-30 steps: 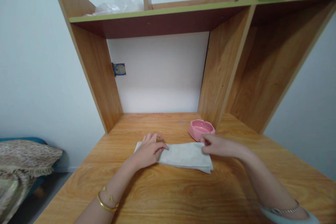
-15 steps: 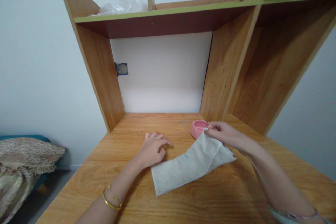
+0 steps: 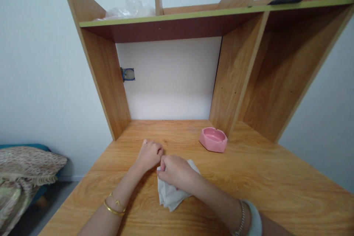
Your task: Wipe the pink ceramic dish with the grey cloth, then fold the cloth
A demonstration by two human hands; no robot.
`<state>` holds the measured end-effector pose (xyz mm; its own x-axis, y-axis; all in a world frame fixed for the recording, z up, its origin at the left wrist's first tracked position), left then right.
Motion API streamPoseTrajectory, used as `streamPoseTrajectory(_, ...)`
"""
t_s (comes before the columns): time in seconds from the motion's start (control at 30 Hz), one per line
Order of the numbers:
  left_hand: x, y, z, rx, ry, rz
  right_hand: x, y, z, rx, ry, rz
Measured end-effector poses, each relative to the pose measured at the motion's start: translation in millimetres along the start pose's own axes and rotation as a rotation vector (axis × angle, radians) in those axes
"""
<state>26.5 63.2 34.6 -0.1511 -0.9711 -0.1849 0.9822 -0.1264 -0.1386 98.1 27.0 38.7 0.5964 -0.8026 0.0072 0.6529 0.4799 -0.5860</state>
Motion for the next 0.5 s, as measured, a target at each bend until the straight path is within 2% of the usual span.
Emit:
streamPoseTrajectory(0.07, -0.2, -3.3, -1.0, 0.020, -0.001, 0.015, -1.3, 1.6, -2.4, 0.020, -0.003, 0.031)
streamPoseTrajectory(0.13, -0.4, -5.1, -1.4, 0.029, 0.009, 0.022, -2.8, 9.8, 7.6, 0.007, 0.007, 0.052)
streamPoseTrajectory(0.23, -0.9, -6.5, -1.8, 0.026, 0.029, 0.034, -4.5, 38.1, 43.6, 0.057, 0.106, -0.021)
streamPoseTrajectory(0.27, -1.3, -6.5, -2.5, 0.025, 0.030, 0.035, -4.4, 53.2, 53.6, 0.091, 0.105, -0.100)
streamPoseTrajectory(0.33, -2.2, -6.1, -4.5, 0.027, 0.025, 0.032, -3.6, 76.8, 60.2, 0.071, 0.009, -0.166)
streamPoseTrajectory(0.43, -3.3, -5.6, -7.8, 0.032, 0.021, 0.027, 3.7, 98.6, 37.3, -0.158, -0.307, -0.187)
streamPoseTrajectory(0.5, -3.5, -5.8, -9.9, 0.033, 0.021, 0.026, 7.6, 106.5, 28.0, -0.222, -0.362, -0.181)
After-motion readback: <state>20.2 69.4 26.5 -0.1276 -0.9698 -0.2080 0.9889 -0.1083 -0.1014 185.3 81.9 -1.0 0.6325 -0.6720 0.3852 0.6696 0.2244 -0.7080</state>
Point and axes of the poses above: each hand's wrist, its own x-axis away from the middle knuckle, its own z-axis out of the back of the hand, y = z × x, the point moved 8 cm from there along -x, towards the middle knuckle, and after that the axes turned 14 degrees about -x, right-handed, at the moved point
